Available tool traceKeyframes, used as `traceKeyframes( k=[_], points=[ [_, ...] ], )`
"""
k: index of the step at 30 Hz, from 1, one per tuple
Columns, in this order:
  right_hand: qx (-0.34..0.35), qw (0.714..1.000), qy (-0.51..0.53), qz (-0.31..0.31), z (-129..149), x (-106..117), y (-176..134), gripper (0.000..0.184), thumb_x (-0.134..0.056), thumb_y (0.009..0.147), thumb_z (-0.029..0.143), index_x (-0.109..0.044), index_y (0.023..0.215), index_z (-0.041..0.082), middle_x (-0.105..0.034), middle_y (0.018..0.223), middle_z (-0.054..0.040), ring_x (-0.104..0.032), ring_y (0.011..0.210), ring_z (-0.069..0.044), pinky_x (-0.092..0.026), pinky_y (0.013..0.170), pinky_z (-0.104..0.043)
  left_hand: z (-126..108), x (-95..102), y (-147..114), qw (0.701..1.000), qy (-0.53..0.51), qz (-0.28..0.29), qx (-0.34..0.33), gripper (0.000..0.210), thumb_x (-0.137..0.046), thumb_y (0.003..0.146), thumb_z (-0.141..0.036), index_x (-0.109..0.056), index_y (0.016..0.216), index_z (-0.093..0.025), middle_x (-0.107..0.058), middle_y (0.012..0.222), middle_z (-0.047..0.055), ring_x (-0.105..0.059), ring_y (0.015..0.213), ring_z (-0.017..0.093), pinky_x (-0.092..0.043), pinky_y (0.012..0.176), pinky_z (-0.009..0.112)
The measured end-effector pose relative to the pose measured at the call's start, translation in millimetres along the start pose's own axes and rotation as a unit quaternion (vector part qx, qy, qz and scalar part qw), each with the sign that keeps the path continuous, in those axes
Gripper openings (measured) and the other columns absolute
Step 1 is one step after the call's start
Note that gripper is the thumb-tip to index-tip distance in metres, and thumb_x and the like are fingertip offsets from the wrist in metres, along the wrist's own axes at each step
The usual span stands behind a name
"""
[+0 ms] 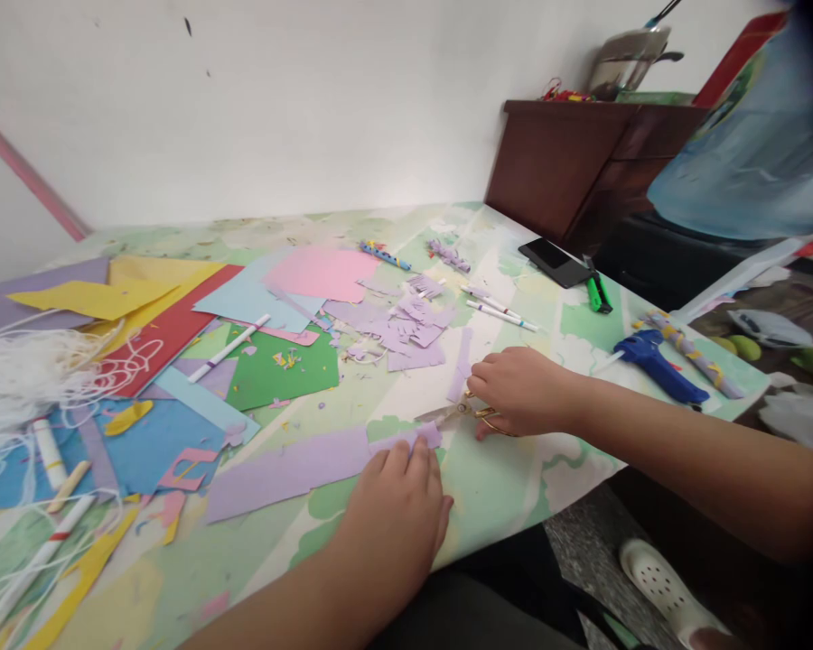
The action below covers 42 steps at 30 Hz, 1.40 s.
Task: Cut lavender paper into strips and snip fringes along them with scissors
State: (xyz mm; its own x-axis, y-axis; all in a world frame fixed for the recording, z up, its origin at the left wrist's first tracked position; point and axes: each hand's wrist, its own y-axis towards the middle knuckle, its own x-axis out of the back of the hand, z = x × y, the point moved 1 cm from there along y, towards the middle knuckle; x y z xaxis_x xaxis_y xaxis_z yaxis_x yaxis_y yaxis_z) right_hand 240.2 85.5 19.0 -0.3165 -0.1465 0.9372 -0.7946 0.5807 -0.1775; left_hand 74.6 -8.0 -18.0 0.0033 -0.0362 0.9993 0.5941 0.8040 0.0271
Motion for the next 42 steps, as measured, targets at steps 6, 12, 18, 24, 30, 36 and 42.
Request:
traceKeyframes(
  k=[6, 12, 18, 24, 30, 36, 42],
  points=[
    [-0.023, 1.0, 0.011, 0.009, 9.8, -3.1, 3.6, 0.045, -0.033, 0.067, 0.056, -0.051, 0.073, 0.015, -0.052, 0.069, -0.0068, -0.049, 0.064, -0.019, -0.027, 0.049, -0.027, 0.4, -0.2, -2.1, 1.0, -0.024, -0.008, 0.01, 0.04, -0.03, 0.076, -0.031, -0.049, 0.104, -0.01, -0.049, 0.109, 0.015, -0.041, 0.099, 0.027, -0.032, 0.08, 0.04],
    [-0.01, 1.0, 0.002, -0.006, 10.8, 0.1, 6.8, 0.042, -0.037, 0.067, 0.053, -0.051, 0.072, 0.014, -0.051, 0.069, -0.0077, -0.047, 0.065, -0.019, -0.028, 0.052, -0.029, -0.8, -0.4, -3.7, 0.999, -0.046, -0.017, 0.005, 0.039, -0.033, 0.074, -0.032, -0.047, 0.103, -0.011, -0.047, 0.109, 0.017, -0.039, 0.1, 0.027, -0.031, 0.08, 0.039],
    [0.037, 0.998, -0.02, -0.044, 3.1, 4.4, 10.8, 0.036, -0.039, 0.069, 0.047, -0.05, 0.075, 0.013, -0.051, 0.074, -0.0086, -0.044, 0.071, -0.02, -0.028, 0.058, -0.03, 3.5, 8.6, -5.4, 0.996, -0.083, 0.009, -0.041, 0.021, -0.032, 0.075, -0.024, -0.052, 0.083, -0.019, -0.054, 0.08, 0.005, -0.046, 0.077, 0.019, -0.036, 0.066, 0.034],
    [0.007, 0.999, 0.006, -0.053, 7.4, 1.5, 12.4, 0.039, -0.038, 0.068, 0.05, -0.051, 0.074, 0.014, -0.051, 0.072, -0.0081, -0.044, 0.069, -0.019, -0.027, 0.057, -0.03, 32.1, 16.8, -0.3, 0.993, -0.035, 0.012, 0.113, 0.022, -0.041, 0.07, -0.037, -0.051, 0.074, -0.017, -0.05, 0.075, 0.006, -0.043, 0.073, 0.019, -0.034, 0.064, 0.033],
    [-0.005, 0.998, 0.035, -0.051, 15.9, 1.9, 13.4, 0.038, -0.04, 0.066, 0.05, -0.051, 0.074, 0.015, -0.051, 0.071, -0.0075, -0.045, 0.069, -0.019, -0.027, 0.056, -0.029, 45.2, 17.8, 4.3, 0.99, -0.084, 0.04, 0.102, 0.03, -0.03, 0.075, -0.032, -0.055, 0.068, -0.018, -0.052, 0.071, 0.005, -0.046, 0.07, 0.016, -0.033, 0.061, 0.027],
    [-0.024, 0.996, 0.084, -0.014, 12.8, 0.7, 16.9, 0.051, -0.038, 0.059, 0.062, -0.053, 0.074, 0.016, -0.052, 0.071, -0.0074, -0.047, 0.068, -0.02, -0.026, 0.052, -0.028, 47.4, 26.0, 3.6, 0.979, -0.148, 0.06, 0.125, 0.025, -0.034, 0.072, -0.03, -0.058, 0.073, -0.022, -0.055, 0.07, 0.002, -0.048, 0.067, 0.013, -0.032, 0.057, 0.023],
    [-0.01, 0.99, 0.132, 0.05, 0.8, -1.9, 28.1, 0.052, -0.038, 0.056, 0.062, -0.055, 0.072, 0.015, -0.055, 0.071, -0.0075, -0.048, 0.063, -0.018, -0.025, 0.047, -0.026, 50.9, 26.7, 1.6, 0.978, -0.139, 0.017, 0.152, 0.025, -0.032, 0.071, -0.026, -0.056, 0.068, -0.022, -0.056, 0.066, 0.001, -0.047, 0.061, 0.014, -0.03, 0.051, 0.024]
  ],
)
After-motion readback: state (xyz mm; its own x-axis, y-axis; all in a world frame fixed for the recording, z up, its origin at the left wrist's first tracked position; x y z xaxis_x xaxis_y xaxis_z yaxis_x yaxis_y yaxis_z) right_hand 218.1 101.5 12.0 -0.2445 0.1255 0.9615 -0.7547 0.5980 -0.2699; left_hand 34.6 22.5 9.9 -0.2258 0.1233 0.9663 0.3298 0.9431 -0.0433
